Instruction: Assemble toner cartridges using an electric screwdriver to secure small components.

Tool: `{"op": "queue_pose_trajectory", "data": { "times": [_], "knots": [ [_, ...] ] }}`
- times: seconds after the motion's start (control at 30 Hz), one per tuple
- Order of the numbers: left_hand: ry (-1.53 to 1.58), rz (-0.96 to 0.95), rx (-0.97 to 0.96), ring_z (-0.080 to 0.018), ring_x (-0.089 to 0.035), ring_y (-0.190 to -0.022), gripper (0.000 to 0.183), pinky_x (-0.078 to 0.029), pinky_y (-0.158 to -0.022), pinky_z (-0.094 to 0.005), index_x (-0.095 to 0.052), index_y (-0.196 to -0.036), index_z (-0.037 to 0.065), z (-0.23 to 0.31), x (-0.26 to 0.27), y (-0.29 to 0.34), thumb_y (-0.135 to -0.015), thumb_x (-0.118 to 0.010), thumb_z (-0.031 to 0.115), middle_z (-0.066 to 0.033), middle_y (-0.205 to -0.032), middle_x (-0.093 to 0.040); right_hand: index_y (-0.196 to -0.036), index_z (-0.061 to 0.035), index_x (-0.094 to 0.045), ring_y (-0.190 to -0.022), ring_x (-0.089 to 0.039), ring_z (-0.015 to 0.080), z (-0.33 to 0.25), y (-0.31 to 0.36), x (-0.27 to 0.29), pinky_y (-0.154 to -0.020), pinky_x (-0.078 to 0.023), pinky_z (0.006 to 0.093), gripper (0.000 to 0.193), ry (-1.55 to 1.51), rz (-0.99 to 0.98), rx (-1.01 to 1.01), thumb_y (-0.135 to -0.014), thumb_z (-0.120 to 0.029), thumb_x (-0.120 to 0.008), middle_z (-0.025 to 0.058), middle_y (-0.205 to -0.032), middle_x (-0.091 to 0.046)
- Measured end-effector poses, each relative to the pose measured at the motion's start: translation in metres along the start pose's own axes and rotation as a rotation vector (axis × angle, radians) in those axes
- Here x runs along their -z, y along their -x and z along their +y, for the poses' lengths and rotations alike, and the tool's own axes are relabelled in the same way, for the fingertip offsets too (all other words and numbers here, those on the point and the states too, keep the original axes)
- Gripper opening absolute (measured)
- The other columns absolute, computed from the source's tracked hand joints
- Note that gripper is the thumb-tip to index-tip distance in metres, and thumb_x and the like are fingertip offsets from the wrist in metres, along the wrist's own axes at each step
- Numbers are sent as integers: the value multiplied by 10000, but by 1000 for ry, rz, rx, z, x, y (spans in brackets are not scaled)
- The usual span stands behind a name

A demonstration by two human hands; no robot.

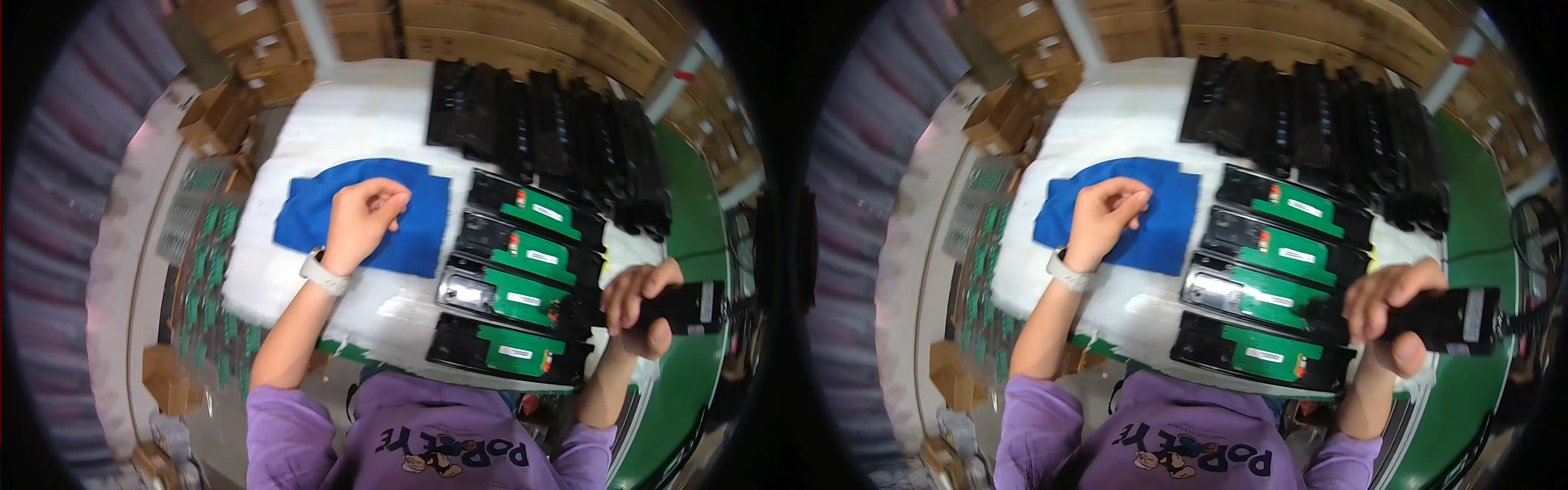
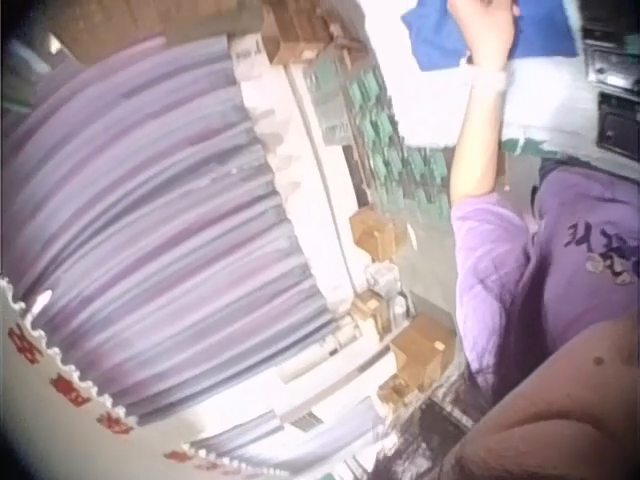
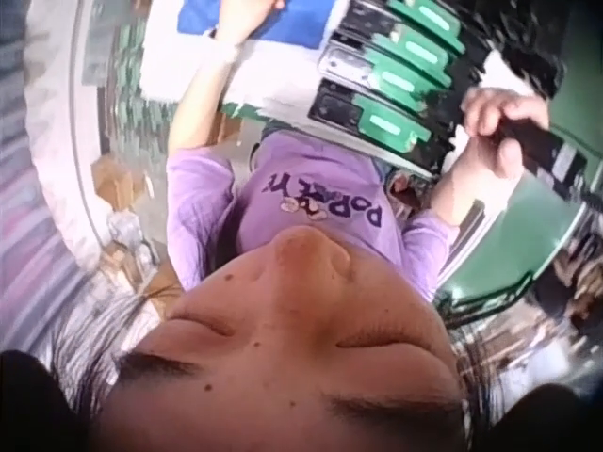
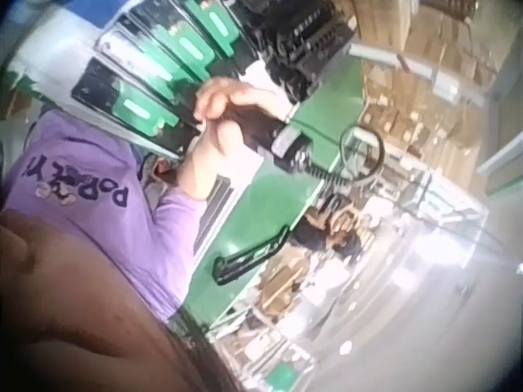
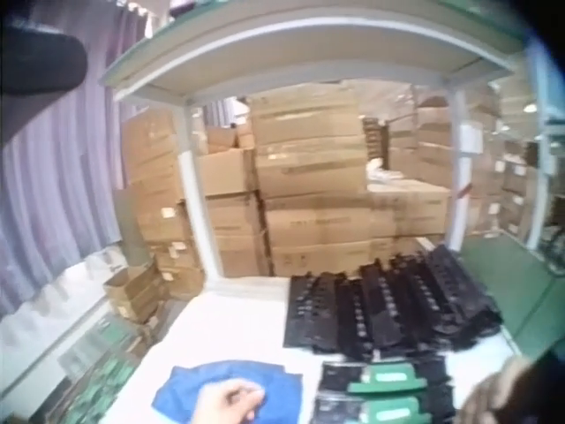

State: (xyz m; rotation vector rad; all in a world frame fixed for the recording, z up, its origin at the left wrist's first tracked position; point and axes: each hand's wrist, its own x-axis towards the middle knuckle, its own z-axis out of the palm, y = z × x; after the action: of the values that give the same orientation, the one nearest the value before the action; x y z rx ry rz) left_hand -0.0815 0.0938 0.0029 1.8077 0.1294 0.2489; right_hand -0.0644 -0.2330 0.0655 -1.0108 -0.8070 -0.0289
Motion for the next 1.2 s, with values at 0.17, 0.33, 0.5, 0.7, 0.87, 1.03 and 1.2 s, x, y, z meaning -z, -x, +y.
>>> {"op": "queue_pose_trajectory", "data": {
  "times": [0.17, 0.33, 0.5, 0.7, 0.87, 1.03, 1.2],
  "knots": [
    [878, -378, 413, -74, -476, -645, 136, -388, -574, -200, -545, -903, -2, 14, -43, -4, -895, -470, 112, -49, -801, -563, -908, -37, -430, -414, -498, 136, -7, -7, -7, -465, -427, 272, 410, -72, -18, 5, -734, -294, -698, 13, -570, -500],
    [860, -651, 415, -54, -428, -601, 201, -348, -537, -193, -554, -864, -1, 41, -87, 3, -912, -460, 171, -33, -746, -543, -877, -59, -387, -341, -454, 89, -21, -16, -23, -426, -427, 234, 375, 26, 97, 99, -783, -354, -598, -22, -517, -460],
    [642, -686, 375, -37, -388, -534, 153, -315, -492, -165, -591, -894, -39, 54, -94, 26, -868, -559, 108, -52, -762, -579, -1013, -27, -415, -437, -484, 142, -28, -19, -19, -530, -434, 294, 429, -117, 83, 174, -825, -385, -560, 24, -604, -480],
    [721, -636, 433, -42, -383, -552, 154, -322, -510, -176, -582, -943, -44, 43, -94, 32, -871, -545, 87, -54, -794, -586, -1058, -37, -419, -487, -492, 141, -22, -15, -15, -588, -432, 313, 440, -140, 18, 261, -852, -412, -518, 31, -676, -495],
    [740, -677, 500, -48, -380, -565, 174, -331, -526, -178, -563, -980, -45, 40, -96, 35, -892, -518, 98, -53, -813, -585, -1059, -45, -422, -495, -499, 144, -17, -14, -15, -585, -424, 304, 435, -100, 13, 264, -841, -400, -548, 31, -675, -505],
    [692, -669, 465, -54, -382, -560, 194, -339, -526, -177, -563, -986, -41, 41, -98, 40, -899, -517, 127, -57, -798, -587, -1042, -47, -428, -495, -507, 151, -10, -13, -20, -555, -422, 302, 432, -98, 49, 233, -822, -387, -580, 33, -657, -517],
    [637, -660, 428, -53, -389, -547, 194, -335, -509, -176, -576, -967, -43, 39, -101, 39, -898, -520, 130, -62, -771, -592, -995, -61, -422, -455, -485, 134, -8, -9, -26, -526, -421, 289, 401, -69, 79, 215, -812, -374, -592, 22, -639, -503]
  ]
}}
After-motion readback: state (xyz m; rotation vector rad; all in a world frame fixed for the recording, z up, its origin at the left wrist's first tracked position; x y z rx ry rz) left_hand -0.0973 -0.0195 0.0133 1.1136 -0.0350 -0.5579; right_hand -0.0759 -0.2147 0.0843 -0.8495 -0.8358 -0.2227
